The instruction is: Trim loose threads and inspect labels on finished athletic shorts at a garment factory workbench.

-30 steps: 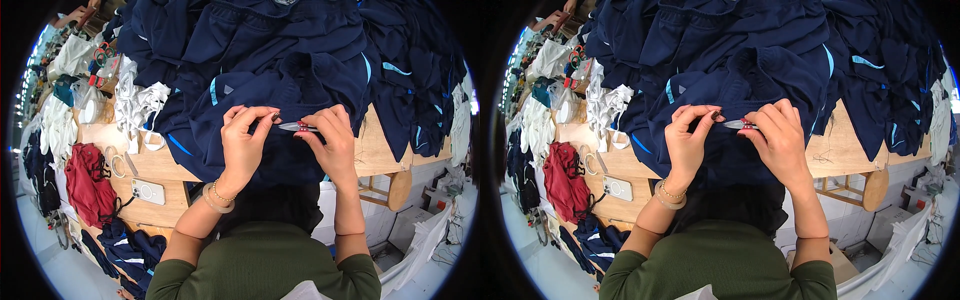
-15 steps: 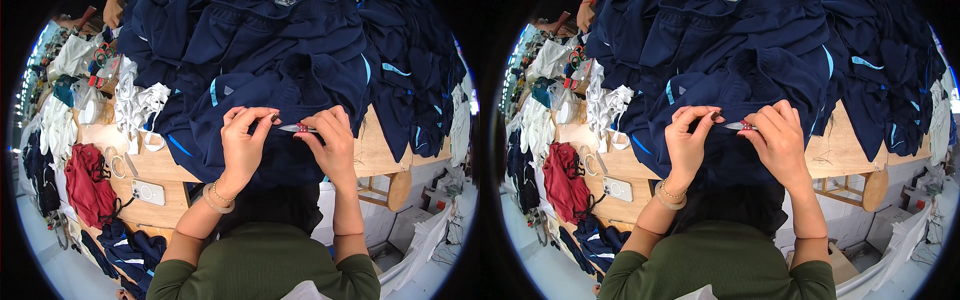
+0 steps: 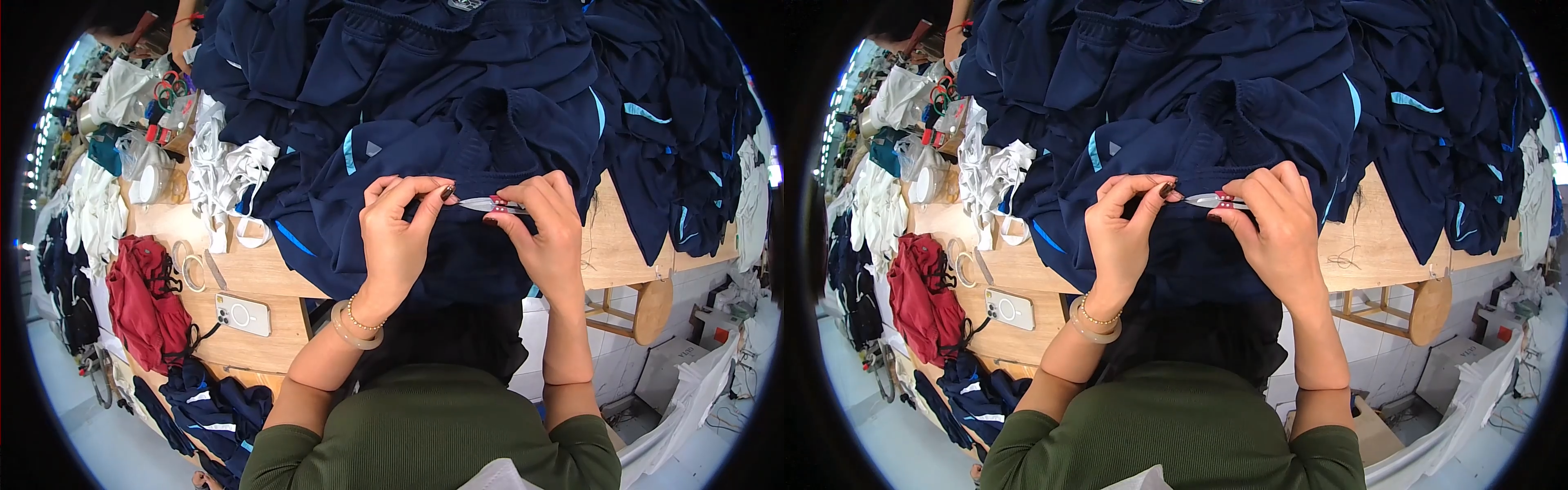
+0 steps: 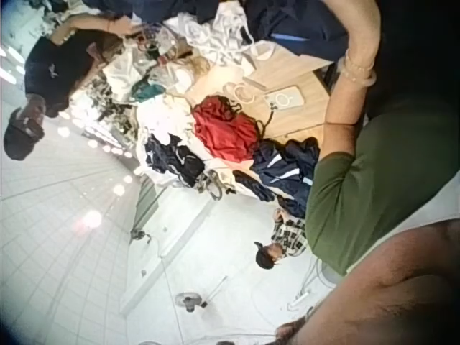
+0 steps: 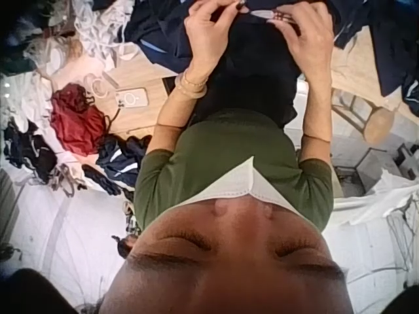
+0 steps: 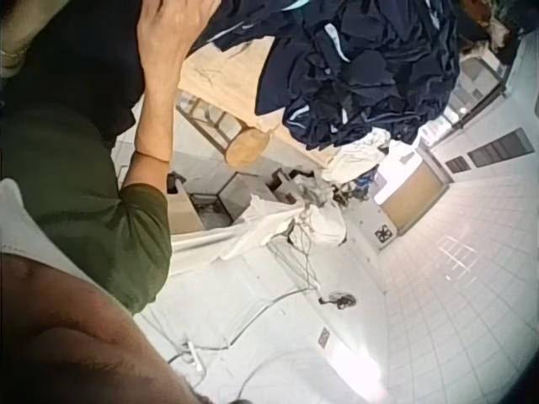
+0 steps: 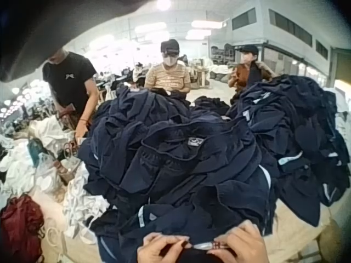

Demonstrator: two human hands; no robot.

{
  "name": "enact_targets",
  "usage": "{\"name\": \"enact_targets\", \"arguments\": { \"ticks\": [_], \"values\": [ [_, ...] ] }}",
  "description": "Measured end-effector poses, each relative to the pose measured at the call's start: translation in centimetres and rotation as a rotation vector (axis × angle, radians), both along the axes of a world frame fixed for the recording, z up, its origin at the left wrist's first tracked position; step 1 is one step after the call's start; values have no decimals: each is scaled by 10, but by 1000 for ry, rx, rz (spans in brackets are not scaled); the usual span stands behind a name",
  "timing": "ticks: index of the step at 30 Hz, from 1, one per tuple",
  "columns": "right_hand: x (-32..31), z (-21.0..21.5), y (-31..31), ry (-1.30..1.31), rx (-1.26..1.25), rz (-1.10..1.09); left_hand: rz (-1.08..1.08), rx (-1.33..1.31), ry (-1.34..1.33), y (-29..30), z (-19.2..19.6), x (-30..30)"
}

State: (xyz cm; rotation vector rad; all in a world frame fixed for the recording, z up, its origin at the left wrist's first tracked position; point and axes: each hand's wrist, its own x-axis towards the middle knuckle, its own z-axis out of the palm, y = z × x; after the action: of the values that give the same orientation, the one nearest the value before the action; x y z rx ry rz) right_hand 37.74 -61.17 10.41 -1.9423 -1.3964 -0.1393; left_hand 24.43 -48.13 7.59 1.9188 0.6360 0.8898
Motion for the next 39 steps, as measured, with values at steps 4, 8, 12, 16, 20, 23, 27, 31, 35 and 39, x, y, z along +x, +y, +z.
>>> {"name": "enact_targets", "arguments": {
  "ticks": [4, 8, 12, 16, 20, 23, 27, 31, 35, 39],
  "values": [
    [0, 0, 1, -3, 1, -6, -10, -3, 10, 0, -1, -1],
    [-1, -5, 3, 2, 5, 12, -13, -4, 7, 0, -1, -1],
    [-1, -8, -1, 5, -2, 4, -26, -9, 23, -2, 2, -3],
    [-2, -13, -9, 137, -3, 10, -51, -82, -16, -2, 1, -12],
    [0, -25, -26, 493, 15, -4, -46, -116, -133, 8, 5, -19],
    [7, -41, -37, 919, 159, 16, -110, 105, 19, 12, 21, -8],
    [7, -45, -37, 1026, 232, 35, -226, 282, 173, 14, 30, 13],
    [8, -50, -35, 1051, 251, 55, -219, 384, 243, 17, 22, 18],
    [9, -52, -36, 1089, 262, 48, -267, 401, 242, 23, 23, 18],
    [11, -53, -37, 1080, 273, 64, -317, 390, 242, 27, 22, 21]
  ]
}}
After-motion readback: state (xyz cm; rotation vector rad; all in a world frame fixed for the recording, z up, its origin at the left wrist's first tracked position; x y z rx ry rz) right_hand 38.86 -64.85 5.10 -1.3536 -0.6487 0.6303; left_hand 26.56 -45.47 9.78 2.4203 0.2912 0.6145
